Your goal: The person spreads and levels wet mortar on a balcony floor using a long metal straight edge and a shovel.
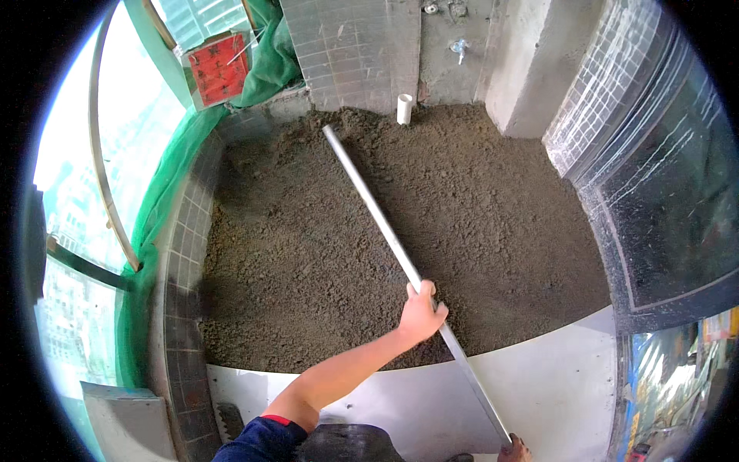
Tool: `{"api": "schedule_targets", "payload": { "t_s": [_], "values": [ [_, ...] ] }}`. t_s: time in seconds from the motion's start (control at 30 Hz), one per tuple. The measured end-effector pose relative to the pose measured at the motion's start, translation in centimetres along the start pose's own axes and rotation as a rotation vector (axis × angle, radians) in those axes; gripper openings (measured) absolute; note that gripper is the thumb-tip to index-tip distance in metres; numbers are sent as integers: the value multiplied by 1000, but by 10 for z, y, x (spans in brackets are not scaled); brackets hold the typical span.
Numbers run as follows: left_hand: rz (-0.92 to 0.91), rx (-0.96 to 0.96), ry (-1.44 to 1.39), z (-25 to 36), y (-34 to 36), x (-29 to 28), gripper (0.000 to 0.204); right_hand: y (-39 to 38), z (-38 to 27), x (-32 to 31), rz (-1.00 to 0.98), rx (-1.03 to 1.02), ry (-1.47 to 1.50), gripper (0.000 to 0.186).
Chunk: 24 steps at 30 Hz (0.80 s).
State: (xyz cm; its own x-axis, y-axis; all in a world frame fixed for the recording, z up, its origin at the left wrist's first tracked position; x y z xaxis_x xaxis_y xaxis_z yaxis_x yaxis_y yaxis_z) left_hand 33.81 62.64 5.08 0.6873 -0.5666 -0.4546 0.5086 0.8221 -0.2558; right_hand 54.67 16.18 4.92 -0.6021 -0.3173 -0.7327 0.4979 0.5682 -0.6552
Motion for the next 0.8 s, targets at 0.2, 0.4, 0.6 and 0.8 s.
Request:
{"api": "schedule_targets", "payload": {
  "t_s": [0.2, 0.4, 0.6, 0.8],
  "values": [
    [-5, 60, 109, 16, 109, -45, 37, 34, -102, -15, 151, -23, 4, 39],
    [-110, 181, 65, 43, 42, 7, 34, 23, 72, 54, 194, -204, -20, 47],
    [-69, 140, 74, -28, -29, 20, 30, -19, 44, 33, -56, -21, -346, 48],
    [146, 91, 115, -96, 5, -96, 27, 14, -131, 1, -127, -269, -146, 40]
  ]
}}
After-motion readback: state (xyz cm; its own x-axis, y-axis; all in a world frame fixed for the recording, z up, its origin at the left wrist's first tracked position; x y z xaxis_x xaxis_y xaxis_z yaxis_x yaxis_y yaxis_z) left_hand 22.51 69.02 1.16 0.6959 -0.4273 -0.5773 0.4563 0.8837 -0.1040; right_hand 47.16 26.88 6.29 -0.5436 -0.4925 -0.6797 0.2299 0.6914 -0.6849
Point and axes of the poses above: each hand's wrist, its own y-axis towards the middle knuckle, its own x-axis out of the palm, z = x × y, the point moved 7 cm from there along y, towards the middle knuckle, and after that the axes turned 14 degrees about -z, right-handed, at the moved point
